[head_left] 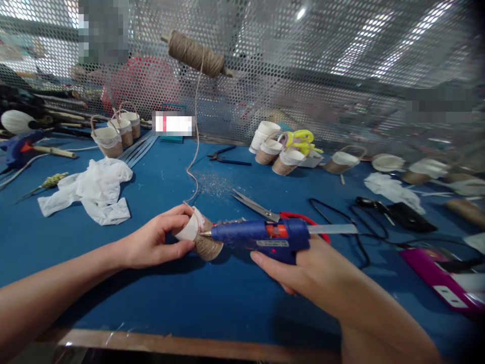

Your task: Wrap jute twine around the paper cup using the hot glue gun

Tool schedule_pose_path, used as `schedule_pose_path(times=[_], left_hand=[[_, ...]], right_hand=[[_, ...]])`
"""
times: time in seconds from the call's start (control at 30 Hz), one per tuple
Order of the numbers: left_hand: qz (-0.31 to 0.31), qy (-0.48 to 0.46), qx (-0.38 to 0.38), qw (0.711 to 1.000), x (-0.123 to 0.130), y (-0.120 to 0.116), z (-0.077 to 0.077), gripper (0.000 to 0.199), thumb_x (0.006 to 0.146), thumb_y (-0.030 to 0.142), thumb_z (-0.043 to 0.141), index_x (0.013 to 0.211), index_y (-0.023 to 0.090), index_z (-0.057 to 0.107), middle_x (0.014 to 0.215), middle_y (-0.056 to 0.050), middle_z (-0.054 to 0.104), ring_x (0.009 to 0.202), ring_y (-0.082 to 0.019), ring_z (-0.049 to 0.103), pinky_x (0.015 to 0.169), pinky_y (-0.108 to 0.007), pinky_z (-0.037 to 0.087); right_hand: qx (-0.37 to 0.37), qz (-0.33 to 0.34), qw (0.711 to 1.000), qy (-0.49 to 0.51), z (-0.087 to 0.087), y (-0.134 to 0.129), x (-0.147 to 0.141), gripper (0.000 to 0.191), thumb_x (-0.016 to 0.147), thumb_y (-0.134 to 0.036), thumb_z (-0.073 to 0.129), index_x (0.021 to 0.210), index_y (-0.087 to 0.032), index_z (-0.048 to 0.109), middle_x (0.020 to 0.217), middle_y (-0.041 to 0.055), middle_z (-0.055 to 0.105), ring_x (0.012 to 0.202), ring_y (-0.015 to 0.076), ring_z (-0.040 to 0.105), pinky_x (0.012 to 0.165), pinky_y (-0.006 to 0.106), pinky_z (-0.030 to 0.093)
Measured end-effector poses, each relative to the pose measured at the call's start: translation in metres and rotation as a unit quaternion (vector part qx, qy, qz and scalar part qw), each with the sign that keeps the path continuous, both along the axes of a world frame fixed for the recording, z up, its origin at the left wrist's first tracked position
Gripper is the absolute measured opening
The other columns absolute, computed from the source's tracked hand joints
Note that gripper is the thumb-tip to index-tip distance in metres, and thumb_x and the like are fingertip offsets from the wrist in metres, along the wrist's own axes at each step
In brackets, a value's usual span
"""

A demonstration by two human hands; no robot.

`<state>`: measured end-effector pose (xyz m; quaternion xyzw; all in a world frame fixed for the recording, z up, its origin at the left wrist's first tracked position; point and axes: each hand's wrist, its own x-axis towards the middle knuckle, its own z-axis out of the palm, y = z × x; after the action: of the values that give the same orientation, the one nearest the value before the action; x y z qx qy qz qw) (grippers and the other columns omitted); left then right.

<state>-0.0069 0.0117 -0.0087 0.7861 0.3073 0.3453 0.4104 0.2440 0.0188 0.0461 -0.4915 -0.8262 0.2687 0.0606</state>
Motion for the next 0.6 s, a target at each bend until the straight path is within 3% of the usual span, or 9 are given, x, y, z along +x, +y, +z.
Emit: schedule_pose_path(times=[0.13, 0.6], left_hand=[[0.003, 0.003, 0.003, 1.0, 0.0, 0.0, -0.001, 0.012, 0.082, 0.014, 0.05, 0.09, 0.01, 0.058, 0.101, -0.011, 0.052, 0.097, -0.018, 0.05, 0.084, -0.029, 0.042], [0.016, 0.017, 0.009, 1.0, 0.0, -0.002, -0.001, 0.01, 0.081, 0.014, 0.05, 0.087, 0.01, 0.057, 0.097, -0.01, 0.052, 0.093, -0.017, 0.05, 0.082, -0.028, 0.042]], right_hand=[[-0.06, -0.078, 0.995, 0.005, 0.008, 0.003, -0.006, 0.045, 0.077, -0.042, 0.048, 0.038, -0.023, 0.039, 0.036, -0.0028, 0.045, 0.037, 0.0115, 0.046, 0.042, 0.025, 0.04], [-0.1, -0.109, 0.988, 0.05, 0.006, 0.014, -0.013, 0.046, 0.077, -0.039, 0.052, 0.036, -0.021, 0.04, 0.035, -0.0019, 0.047, 0.037, 0.009, 0.046, 0.044, 0.022, 0.039]])
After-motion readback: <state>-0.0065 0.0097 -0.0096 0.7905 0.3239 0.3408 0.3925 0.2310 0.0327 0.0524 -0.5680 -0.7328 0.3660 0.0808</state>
